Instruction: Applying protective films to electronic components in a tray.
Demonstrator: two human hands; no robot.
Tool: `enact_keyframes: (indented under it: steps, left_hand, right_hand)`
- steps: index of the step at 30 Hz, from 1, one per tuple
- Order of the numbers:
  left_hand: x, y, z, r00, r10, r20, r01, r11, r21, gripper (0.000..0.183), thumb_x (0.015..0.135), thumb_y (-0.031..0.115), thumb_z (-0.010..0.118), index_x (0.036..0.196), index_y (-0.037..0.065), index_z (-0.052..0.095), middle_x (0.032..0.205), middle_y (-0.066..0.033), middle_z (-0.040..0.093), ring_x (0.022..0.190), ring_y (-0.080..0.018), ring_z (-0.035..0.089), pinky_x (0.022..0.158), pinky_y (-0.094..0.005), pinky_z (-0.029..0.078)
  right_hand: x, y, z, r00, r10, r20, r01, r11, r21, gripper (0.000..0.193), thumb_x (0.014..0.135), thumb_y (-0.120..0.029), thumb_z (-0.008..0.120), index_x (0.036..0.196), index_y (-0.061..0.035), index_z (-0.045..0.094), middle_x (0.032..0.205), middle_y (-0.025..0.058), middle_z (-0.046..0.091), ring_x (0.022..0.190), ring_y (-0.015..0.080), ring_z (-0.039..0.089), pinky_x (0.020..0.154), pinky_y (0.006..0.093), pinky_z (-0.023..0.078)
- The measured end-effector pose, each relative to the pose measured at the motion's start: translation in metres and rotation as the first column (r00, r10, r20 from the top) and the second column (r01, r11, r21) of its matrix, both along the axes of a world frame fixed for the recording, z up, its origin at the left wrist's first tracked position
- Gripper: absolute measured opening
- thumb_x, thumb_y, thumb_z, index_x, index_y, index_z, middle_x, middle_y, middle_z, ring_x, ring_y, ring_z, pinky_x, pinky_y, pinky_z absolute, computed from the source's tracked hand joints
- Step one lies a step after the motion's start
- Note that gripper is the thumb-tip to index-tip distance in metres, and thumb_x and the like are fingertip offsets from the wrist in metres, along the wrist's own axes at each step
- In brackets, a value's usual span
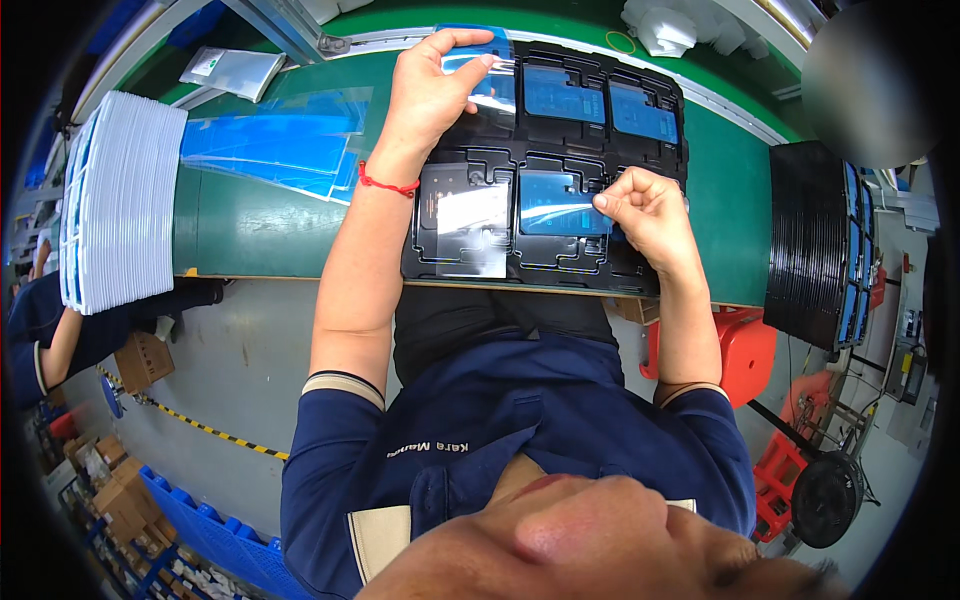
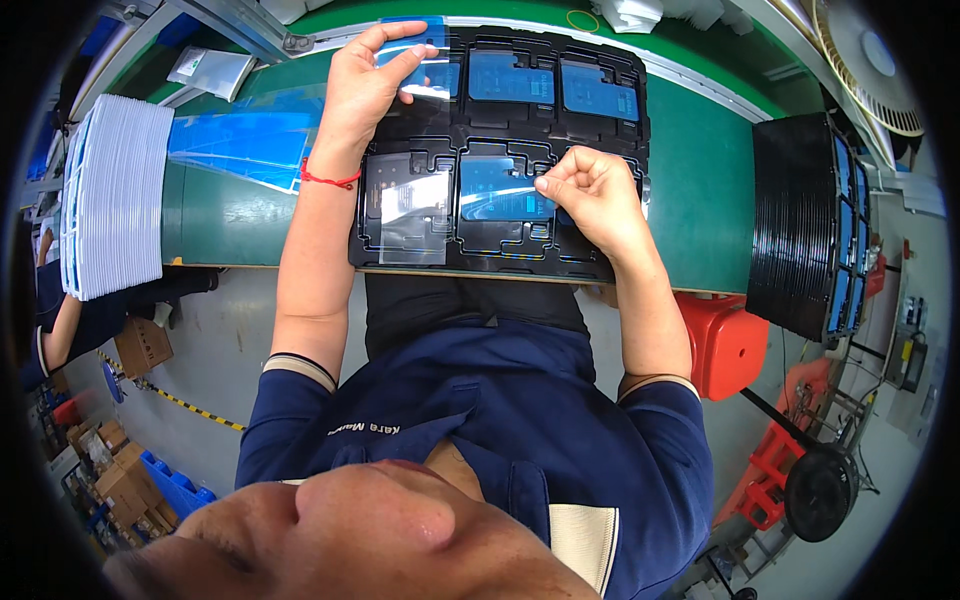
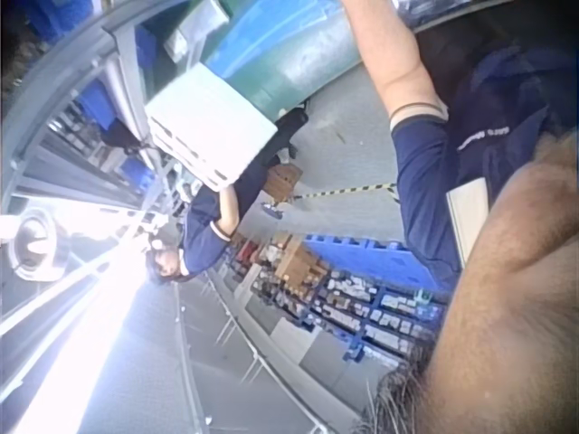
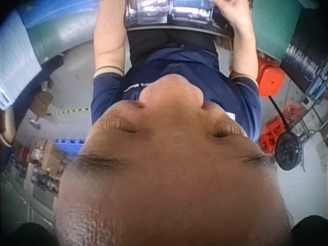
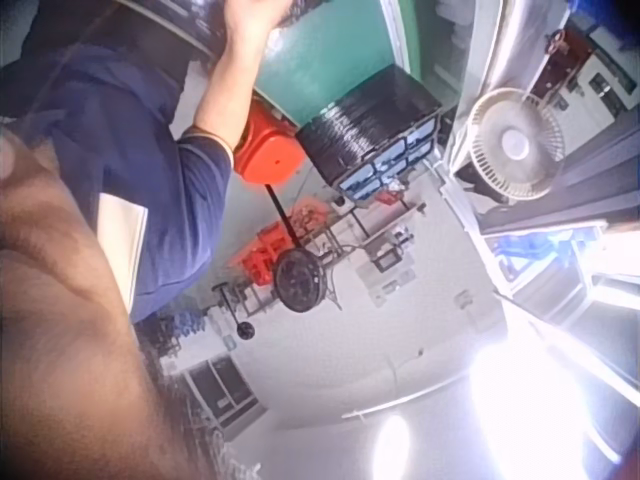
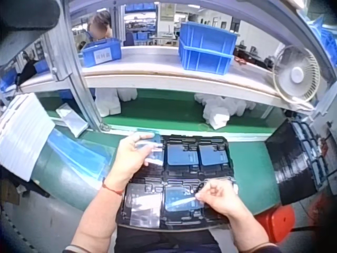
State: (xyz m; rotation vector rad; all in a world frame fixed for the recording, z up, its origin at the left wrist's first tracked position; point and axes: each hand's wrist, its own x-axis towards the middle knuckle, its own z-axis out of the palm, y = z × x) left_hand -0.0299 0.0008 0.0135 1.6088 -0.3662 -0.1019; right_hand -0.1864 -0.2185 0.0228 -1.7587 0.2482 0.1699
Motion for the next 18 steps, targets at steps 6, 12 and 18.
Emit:
enact_keyframes:
  steps: [6,12,18]
  left_hand:
    - [-0.001,0.000,0.001,1.000,0.013,-0.015,-0.013,0.999,0.036,0.027,0.084,0.010,0.063,0.110,0.007,0.061,0.094,-0.0073,0.068,0.073,-0.0077,0.064,0.048,-0.0166,0.046]
    - [-0.001,-0.003,-0.003,0.997,0.067,0.036,-0.066,0.997,-0.040,0.024,0.080,0.013,0.068,0.103,0.008,0.066,0.076,-0.0026,0.065,0.048,-0.0048,0.055,0.044,-0.0186,0.044]
    - [0.001,-0.003,-0.004,0.998,0.065,0.028,-0.064,0.998,-0.017,0.024,0.080,0.013,0.068,0.103,0.008,0.066,0.073,-0.0016,0.064,0.048,-0.0049,0.055,0.044,-0.0190,0.044]
  right_hand:
    - [0.000,0.000,-0.005,1.000,0.010,0.027,-0.010,1.000,-0.001,0.011,0.078,-0.001,0.068,0.072,-0.0016,0.060,0.066,0.0018,0.062,0.057,0.0030,0.053,0.055,0.0180,0.043]
    - [-0.001,-0.001,-0.009,0.999,0.010,0.051,-0.011,0.999,0.030,0.011,0.078,-0.001,0.068,0.072,-0.0017,0.060,0.066,0.0020,0.062,0.058,0.0033,0.054,0.055,0.0181,0.044]
    - [0.000,-0.001,-0.013,0.998,0.016,0.066,-0.016,1.000,-0.001,0.011,0.079,-0.001,0.068,0.072,-0.0015,0.060,0.066,0.0018,0.062,0.058,0.0033,0.054,0.055,0.0185,0.044]
